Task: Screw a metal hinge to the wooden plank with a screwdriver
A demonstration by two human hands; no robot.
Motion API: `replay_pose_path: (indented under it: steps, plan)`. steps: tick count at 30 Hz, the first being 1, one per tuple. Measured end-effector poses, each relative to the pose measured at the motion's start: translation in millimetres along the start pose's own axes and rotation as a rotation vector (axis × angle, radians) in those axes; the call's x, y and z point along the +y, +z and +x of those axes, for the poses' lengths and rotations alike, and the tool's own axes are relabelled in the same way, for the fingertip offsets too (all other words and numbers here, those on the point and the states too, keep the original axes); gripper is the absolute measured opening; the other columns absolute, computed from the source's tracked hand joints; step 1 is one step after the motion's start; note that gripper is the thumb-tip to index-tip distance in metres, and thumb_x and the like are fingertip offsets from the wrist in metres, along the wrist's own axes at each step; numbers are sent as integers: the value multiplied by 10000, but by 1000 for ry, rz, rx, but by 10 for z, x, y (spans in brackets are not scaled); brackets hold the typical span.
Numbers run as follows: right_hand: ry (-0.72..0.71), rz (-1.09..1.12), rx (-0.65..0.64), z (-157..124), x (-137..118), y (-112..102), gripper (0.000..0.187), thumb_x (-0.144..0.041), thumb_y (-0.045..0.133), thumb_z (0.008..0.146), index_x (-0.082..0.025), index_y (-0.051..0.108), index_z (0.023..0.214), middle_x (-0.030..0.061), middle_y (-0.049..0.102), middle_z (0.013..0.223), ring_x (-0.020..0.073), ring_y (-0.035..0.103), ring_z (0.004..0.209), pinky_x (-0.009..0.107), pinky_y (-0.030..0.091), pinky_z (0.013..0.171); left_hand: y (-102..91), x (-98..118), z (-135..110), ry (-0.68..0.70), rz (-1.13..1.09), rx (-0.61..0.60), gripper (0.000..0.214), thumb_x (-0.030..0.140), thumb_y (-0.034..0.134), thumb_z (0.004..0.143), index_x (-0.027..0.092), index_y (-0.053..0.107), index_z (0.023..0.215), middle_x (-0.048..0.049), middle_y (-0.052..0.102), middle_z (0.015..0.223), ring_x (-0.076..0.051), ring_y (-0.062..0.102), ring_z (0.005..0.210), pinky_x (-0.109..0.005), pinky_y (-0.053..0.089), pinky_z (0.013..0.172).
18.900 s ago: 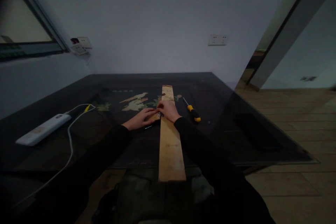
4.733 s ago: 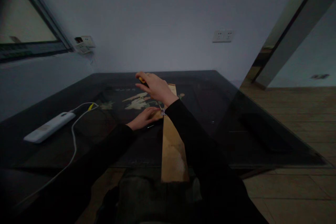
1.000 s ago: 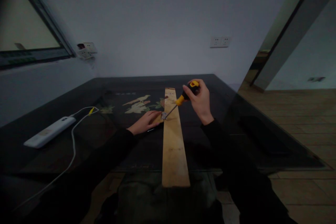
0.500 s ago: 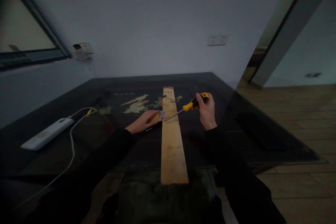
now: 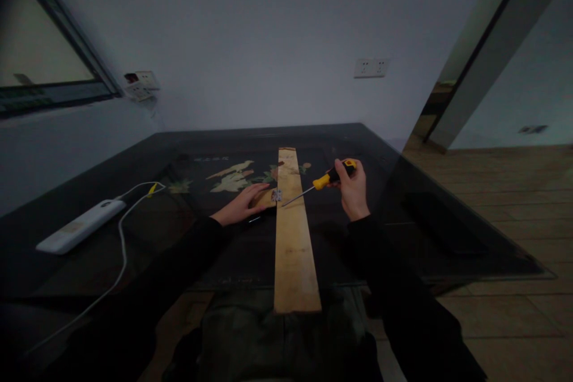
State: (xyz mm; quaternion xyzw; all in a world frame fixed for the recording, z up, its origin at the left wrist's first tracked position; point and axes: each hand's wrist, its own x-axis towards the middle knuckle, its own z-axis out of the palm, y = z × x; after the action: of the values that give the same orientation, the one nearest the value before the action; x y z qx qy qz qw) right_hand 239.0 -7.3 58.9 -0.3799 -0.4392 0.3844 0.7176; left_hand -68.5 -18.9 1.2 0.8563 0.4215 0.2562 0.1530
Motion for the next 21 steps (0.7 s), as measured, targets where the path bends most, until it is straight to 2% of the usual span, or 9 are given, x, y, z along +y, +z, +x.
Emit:
replay_pose_path:
  steps: [3, 5, 7, 10, 14, 21]
  plan:
    - [-8, -8, -2, 12, 6, -12, 363, -440, 723, 681, -222, 491, 856, -43, 585, 687, 111, 616, 566, 173, 468, 376, -110, 43, 0, -13, 19, 63, 524, 410, 560, 860, 205, 432, 1325, -122, 457, 1375, -244, 393, 1298, -426, 310, 1079]
    - [-10, -10, 0, 23, 21, -23, 367, -447, 721, 682, -223, 490, 859, -42, 583, 693, 112, 614, 568, 177, 470, 376, -202, 114, -5, -2, 46, 95, 374, 388, 549, 869, 184, 544, 1182, -112, 555, 1232, -235, 482, 1191, -399, 375, 1010]
    - [-12, -10, 8, 29, 36, -31, 375, -455, 724, 675, -223, 492, 857, -42, 579, 698, 111, 609, 568, 180, 476, 377, -283, 216, -22, 0, 57, 56, 236, 367, 539, 875, 166, 616, 971, -77, 629, 1003, -201, 577, 971, -335, 446, 863]
    - [-1, -11, 15, 24, 42, -31, 390, -459, 734, 659, -223, 492, 854, -47, 571, 696, 108, 605, 566, 183, 487, 384, -354, 381, -73, -18, 69, -90, 222, 372, 590, 837, 155, 616, 795, -31, 629, 782, -150, 567, 716, -249, 423, 656]
    - [7, -20, 1, 12, 26, -20, 392, -463, 733, 658, -225, 488, 851, -52, 573, 687, 109, 609, 568, 178, 478, 380, -370, 489, -128, -31, 176, -230, 190, 357, 634, 795, 168, 616, 777, -5, 618, 737, -123, 537, 651, -213, 347, 573]
    - [0, -19, 0, 9, -7, -8, 410, -477, 735, 650, -223, 480, 846, -53, 576, 672, 116, 620, 574, 174, 462, 373, -324, 387, -134, -65, 276, -296, 104, 296, 618, 766, 199, 632, 802, 2, 638, 784, -130, 566, 698, -212, 330, 574]
